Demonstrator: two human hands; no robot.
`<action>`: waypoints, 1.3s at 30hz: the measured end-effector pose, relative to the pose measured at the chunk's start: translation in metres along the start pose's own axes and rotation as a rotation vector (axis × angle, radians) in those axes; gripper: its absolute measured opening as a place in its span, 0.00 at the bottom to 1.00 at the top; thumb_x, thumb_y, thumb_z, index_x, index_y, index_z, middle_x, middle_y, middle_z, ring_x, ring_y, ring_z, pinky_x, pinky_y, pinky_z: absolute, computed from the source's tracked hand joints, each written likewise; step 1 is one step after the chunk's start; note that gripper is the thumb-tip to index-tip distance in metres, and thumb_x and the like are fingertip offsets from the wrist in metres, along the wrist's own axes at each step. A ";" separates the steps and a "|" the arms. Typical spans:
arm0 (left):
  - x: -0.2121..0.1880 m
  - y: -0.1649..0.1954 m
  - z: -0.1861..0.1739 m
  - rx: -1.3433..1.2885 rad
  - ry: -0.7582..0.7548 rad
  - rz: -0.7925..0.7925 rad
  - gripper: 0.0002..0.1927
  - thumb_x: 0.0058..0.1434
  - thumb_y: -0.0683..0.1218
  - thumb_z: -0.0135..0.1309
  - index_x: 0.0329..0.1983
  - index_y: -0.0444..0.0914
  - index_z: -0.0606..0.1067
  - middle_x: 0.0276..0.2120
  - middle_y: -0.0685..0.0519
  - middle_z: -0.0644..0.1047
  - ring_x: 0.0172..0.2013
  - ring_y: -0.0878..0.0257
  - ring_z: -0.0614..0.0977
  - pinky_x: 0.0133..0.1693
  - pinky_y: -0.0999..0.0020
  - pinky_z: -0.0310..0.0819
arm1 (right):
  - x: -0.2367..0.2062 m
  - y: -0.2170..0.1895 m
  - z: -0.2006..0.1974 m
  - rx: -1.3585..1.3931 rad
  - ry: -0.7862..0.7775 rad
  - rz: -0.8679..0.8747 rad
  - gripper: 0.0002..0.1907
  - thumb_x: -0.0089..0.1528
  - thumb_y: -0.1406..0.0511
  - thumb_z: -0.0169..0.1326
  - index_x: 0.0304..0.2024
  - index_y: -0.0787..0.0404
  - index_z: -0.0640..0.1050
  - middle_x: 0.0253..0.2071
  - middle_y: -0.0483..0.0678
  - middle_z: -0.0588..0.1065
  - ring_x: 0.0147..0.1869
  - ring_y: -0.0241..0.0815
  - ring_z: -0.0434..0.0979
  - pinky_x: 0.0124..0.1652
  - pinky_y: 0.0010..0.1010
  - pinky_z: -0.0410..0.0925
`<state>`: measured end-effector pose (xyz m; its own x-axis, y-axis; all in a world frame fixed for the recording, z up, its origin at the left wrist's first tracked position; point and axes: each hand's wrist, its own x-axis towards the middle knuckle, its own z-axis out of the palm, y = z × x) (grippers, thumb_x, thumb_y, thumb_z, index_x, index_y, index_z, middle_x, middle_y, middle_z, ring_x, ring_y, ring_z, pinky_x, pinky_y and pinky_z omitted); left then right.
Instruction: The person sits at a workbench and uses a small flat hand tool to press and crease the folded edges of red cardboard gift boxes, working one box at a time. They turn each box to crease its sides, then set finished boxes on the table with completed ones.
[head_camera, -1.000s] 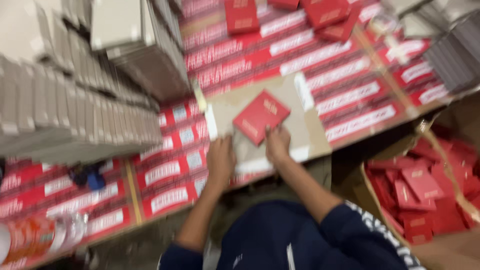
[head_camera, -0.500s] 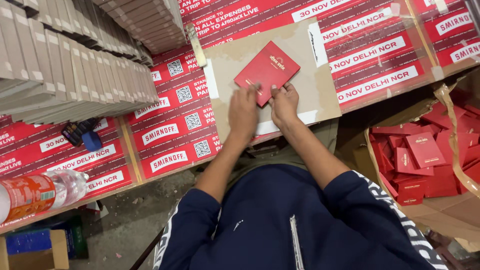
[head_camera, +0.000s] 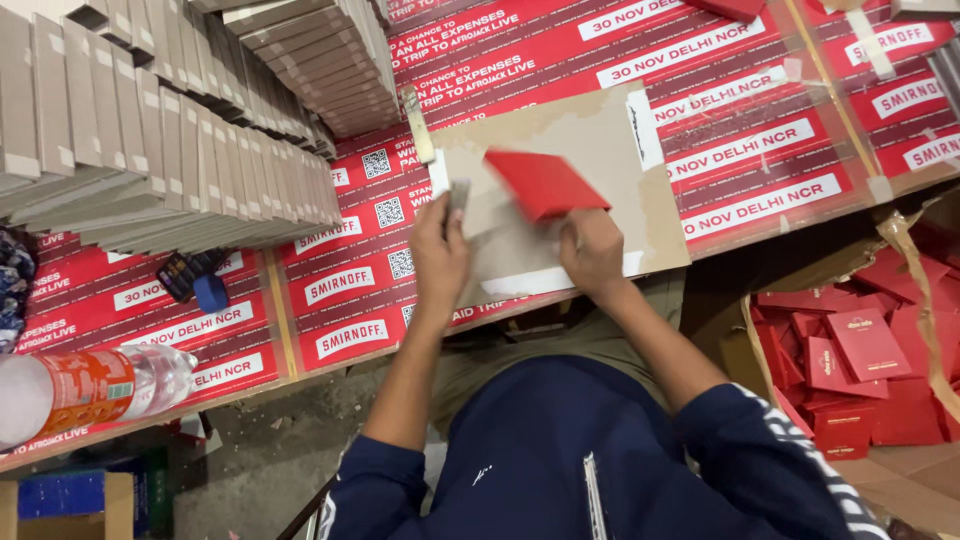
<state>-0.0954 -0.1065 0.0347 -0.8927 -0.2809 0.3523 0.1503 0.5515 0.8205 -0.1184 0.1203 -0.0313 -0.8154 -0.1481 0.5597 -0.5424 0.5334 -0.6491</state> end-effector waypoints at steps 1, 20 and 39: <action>0.007 -0.001 -0.006 0.014 -0.039 0.008 0.14 0.67 0.37 0.50 0.55 0.31 0.75 0.42 0.41 0.77 0.42 0.46 0.80 0.44 0.54 0.74 | -0.001 -0.002 -0.010 -0.117 -0.145 -0.147 0.12 0.64 0.70 0.54 0.50 0.66 0.78 0.46 0.55 0.77 0.50 0.54 0.80 0.52 0.42 0.71; -0.081 -0.023 0.050 0.443 -0.248 0.347 0.20 0.55 0.37 0.52 0.52 0.36 0.76 0.33 0.46 0.69 0.39 0.48 0.72 0.42 0.50 0.64 | -0.001 -0.013 -0.027 -0.173 -0.660 -0.274 0.21 0.59 0.60 0.56 0.50 0.68 0.77 0.52 0.59 0.75 0.61 0.59 0.72 0.63 0.48 0.61; 0.031 -0.026 0.158 0.899 -0.132 -0.239 0.11 0.65 0.39 0.51 0.45 0.24 0.72 0.32 0.44 0.82 0.28 0.54 0.87 0.27 0.67 0.81 | -0.015 -0.016 -0.012 -0.291 -0.634 -0.214 0.26 0.55 0.56 0.56 0.48 0.68 0.76 0.49 0.59 0.75 0.59 0.58 0.71 0.63 0.48 0.60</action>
<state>-0.1937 -0.0054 -0.0467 -0.9071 -0.4035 0.1202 -0.3780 0.9062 0.1897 -0.0952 0.1243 -0.0227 -0.7061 -0.6806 0.1953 -0.6989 0.6258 -0.3463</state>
